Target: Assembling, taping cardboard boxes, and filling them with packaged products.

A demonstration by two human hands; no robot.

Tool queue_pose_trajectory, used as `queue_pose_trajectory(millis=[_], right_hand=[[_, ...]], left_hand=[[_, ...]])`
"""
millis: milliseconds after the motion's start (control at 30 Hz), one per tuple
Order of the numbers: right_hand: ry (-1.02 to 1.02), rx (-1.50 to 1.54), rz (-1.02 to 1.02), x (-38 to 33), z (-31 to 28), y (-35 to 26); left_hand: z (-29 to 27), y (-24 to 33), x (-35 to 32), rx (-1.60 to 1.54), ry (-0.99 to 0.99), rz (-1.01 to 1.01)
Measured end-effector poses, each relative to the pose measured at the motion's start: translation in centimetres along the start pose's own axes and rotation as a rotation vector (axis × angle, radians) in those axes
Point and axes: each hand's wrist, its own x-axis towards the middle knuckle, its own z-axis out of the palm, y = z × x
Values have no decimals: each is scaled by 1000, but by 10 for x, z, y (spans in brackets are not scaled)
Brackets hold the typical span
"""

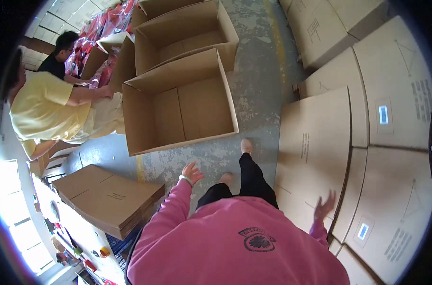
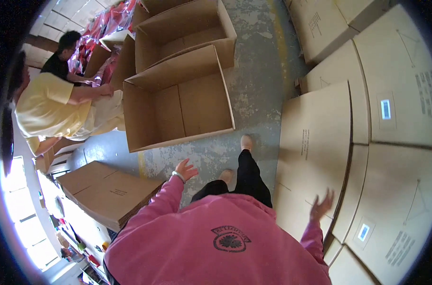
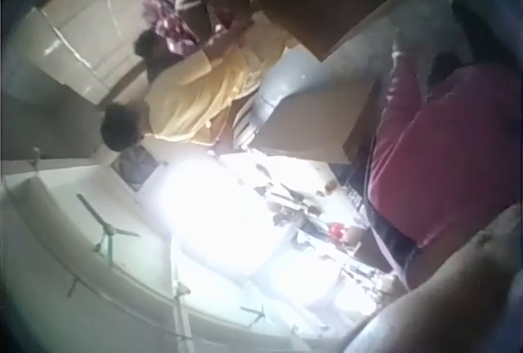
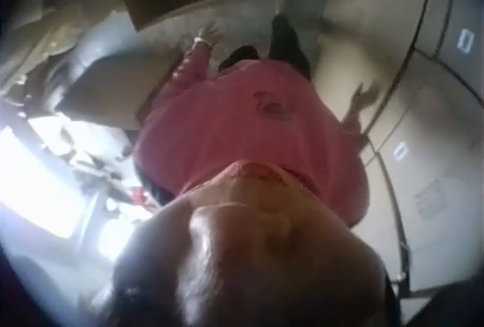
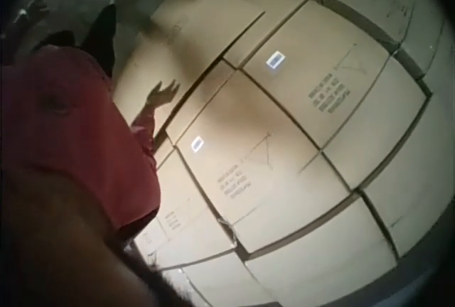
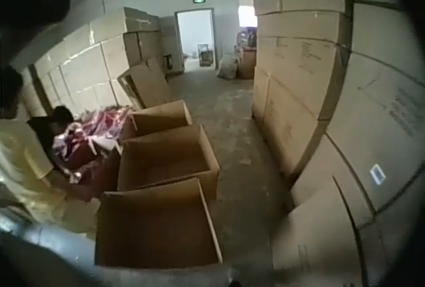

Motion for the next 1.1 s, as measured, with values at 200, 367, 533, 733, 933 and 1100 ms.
queue_pose_trajectory(millis=[200,367,533,733,933,1100], right_hand=[[-599,437,-64,107,131,-179],[-798,397,-200,145,200,-318],[-898,213,-74,195,234,-341],[-862,332,-199,209,238,-316],[-564,315,-352,334,133,-235],[-386,145,-616,456,88,-211]], left_hand=[[-36,-23,-8,-329,184,114],[-70,-12,-27,-511,407,197],[-24,10,-23,-675,419,113],[-40,1,-13,-357,87,465],[149,-44,-55,-496,99,430],[258,-59,-127,-552,-57,299]])
